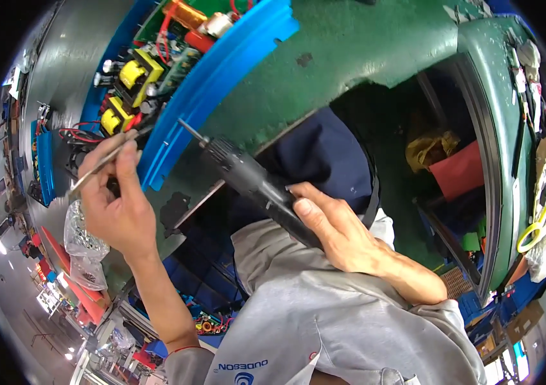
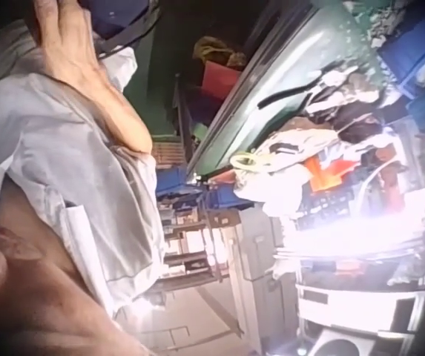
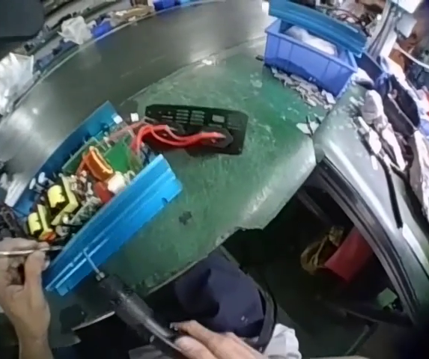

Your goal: Assembling internal components and securing parts of an electronic device on a factory production line.

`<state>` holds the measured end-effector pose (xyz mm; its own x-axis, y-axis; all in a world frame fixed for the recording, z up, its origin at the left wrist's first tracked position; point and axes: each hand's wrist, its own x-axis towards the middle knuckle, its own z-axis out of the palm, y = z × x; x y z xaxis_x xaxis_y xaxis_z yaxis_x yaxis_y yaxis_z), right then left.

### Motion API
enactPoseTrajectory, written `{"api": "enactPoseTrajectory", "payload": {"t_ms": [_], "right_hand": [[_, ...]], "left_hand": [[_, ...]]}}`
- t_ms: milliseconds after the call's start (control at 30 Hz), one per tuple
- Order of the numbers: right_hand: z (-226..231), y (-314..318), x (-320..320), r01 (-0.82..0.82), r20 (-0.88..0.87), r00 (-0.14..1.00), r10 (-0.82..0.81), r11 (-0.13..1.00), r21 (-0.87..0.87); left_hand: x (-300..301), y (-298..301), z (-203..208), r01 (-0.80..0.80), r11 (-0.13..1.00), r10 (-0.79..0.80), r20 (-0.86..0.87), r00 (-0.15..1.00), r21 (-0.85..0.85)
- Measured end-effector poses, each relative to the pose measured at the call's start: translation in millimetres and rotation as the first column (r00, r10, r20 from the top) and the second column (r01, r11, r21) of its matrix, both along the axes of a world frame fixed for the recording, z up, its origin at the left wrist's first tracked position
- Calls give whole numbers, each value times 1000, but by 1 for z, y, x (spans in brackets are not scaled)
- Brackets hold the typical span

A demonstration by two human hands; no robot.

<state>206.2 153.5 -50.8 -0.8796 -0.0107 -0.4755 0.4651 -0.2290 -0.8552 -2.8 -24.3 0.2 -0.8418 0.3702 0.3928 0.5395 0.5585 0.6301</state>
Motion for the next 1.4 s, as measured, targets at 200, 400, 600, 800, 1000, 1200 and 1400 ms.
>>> {"api": "enactPoseTrajectory", "payload": {"t_ms": [200,400,600,800,1000,1200,1400], "right_hand": [[-26,3,10,73,192,978,79,735,-674],[-8,-1,14,-5,158,985,63,939,-343],[15,10,1,-98,210,967,144,971,-216],[7,14,2,33,268,952,151,817,-576],[4,5,6,24,255,958,129,852,-523],[8,13,5,12,244,956,161,813,-583],[0,6,34,-68,335,920,202,926,-371]], "left_hand": [[-1,-1,-3,145,987,-146,-17,989,-69],[-5,-7,2,226,970,-229,-32,973,-84],[-15,-7,7,244,967,-248,-40,968,-78],[-18,-5,9,279,957,-278,30,960,-83],[-16,-8,14,294,946,-293,32,956,-136],[-17,-6,12,301,947,-298,40,954,-115],[-22,8,19,335,932,-334,27,942,-139]]}}
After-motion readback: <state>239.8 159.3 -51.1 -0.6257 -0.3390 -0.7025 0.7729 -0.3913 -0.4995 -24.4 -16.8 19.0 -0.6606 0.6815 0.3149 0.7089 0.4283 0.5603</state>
